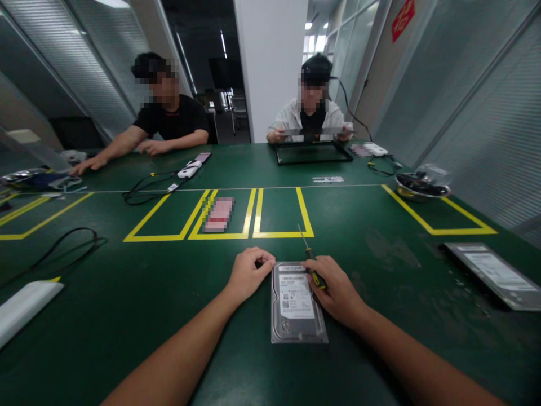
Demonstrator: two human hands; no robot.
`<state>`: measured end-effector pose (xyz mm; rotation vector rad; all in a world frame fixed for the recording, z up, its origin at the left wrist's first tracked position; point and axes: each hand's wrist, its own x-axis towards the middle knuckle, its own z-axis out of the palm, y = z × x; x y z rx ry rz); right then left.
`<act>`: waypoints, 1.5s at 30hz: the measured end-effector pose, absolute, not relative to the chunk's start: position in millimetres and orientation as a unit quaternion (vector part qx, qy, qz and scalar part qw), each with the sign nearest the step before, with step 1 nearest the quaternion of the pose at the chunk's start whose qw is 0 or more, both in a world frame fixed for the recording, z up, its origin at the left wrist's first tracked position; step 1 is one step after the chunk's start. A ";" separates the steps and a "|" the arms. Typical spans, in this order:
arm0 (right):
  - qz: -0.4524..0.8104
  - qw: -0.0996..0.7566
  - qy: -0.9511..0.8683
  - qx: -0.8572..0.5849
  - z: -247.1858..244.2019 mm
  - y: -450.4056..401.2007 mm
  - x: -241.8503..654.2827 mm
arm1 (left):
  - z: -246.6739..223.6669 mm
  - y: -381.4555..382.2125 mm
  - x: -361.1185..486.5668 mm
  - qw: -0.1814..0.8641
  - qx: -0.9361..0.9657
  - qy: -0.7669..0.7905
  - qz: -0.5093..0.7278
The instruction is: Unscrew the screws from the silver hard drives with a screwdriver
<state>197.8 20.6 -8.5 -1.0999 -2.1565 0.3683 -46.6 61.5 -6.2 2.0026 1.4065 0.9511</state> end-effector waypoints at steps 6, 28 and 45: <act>0.141 0.337 -0.829 -0.423 -7.7 21.5 197.6 | -2.8 59.7 -46.5 0.241 0.746 0.512 0.351; 0.136 0.336 -0.827 -0.430 -3.2 19.6 196.6 | -1.2 61.0 -48.3 0.287 0.719 0.528 0.348; 0.109 0.389 -0.803 -0.438 -4.1 26.8 199.8 | -5.8 64.9 -58.9 0.360 0.710 0.502 0.338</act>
